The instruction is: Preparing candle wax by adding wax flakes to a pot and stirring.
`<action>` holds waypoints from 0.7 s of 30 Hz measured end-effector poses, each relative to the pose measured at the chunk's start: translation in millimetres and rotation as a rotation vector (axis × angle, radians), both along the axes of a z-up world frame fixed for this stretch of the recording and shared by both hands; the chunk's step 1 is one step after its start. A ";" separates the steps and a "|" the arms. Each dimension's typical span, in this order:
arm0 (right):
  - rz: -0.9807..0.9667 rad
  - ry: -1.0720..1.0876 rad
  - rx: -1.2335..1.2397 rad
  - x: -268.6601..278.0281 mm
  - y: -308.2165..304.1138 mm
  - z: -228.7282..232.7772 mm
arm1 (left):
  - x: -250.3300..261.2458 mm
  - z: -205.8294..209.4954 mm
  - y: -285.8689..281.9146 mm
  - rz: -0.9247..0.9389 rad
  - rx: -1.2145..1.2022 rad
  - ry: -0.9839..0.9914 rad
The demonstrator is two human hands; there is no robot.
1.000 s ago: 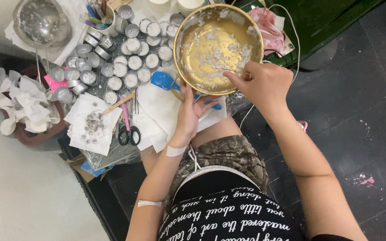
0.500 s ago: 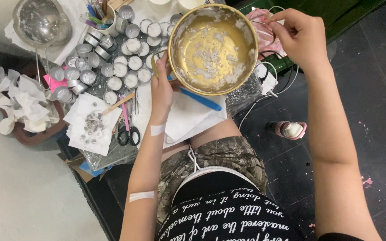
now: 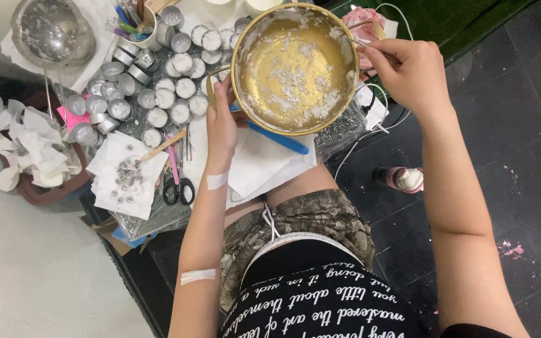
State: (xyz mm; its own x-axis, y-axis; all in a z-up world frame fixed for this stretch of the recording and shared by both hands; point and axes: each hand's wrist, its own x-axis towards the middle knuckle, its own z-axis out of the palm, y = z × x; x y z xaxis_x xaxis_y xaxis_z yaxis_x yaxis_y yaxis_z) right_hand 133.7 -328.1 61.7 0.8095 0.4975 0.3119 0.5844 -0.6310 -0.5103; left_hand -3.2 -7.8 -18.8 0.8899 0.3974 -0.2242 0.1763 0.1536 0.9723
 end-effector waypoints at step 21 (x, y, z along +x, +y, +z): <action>0.068 0.042 -0.076 -23.1 -8.7 17.9 | 9.4 -50.6 -10.8 0.127 -0.044 -0.166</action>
